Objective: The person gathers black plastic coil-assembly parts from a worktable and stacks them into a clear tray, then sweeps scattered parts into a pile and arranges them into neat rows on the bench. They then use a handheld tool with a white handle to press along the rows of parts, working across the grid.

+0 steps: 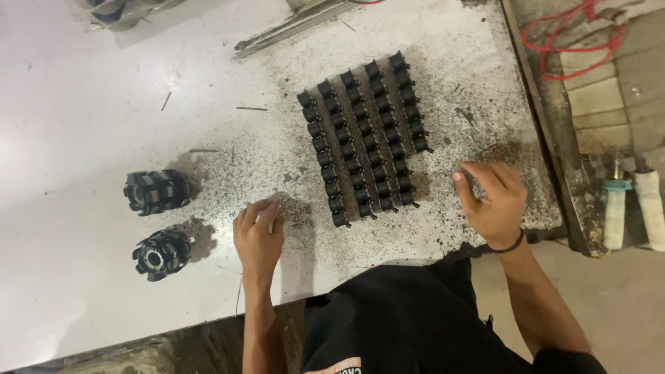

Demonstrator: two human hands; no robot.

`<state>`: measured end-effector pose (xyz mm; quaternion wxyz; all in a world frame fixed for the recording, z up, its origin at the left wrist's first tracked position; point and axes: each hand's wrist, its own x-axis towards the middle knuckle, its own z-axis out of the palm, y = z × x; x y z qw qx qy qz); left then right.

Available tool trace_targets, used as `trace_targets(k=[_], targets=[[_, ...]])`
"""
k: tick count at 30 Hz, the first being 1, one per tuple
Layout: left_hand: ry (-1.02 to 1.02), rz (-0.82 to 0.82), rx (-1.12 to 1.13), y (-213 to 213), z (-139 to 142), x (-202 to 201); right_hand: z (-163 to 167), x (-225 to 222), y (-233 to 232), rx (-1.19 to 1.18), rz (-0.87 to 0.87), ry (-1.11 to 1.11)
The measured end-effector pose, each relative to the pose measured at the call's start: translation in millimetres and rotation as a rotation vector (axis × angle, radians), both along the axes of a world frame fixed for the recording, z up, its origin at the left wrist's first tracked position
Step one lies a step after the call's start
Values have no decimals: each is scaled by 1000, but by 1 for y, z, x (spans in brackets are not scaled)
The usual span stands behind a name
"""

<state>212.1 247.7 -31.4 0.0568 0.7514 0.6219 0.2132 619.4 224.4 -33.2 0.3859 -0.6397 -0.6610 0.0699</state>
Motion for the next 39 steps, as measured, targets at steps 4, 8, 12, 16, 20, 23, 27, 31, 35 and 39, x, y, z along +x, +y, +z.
trace_targets(k=[4,8,12,16,20,23,27,31,35,39], targets=[[7,17,79,-11,-20,2,2,0,-8,100,27,23],[20,-19,114,-7,-23,0,5,28,-36,222,-147,-66],[151,-88,65,0,-13,6,10,75,-80,195,-572,-257],[-259,182,-125,-15,17,23,13,119,-117,-55,-740,-384],[-360,-145,42,-44,59,58,1,152,-119,-152,-691,-401],[-373,-496,287,-44,88,97,-1,160,-128,-116,-670,-276],[-426,-789,282,-23,116,155,18,149,-168,-78,-684,-254],[-592,-895,-41,-11,104,226,28,97,-201,-77,-737,-69],[-763,-840,-641,-32,76,260,23,41,-194,-116,-615,126],[-984,-890,-633,-47,60,263,17,4,-158,-67,-389,228]])
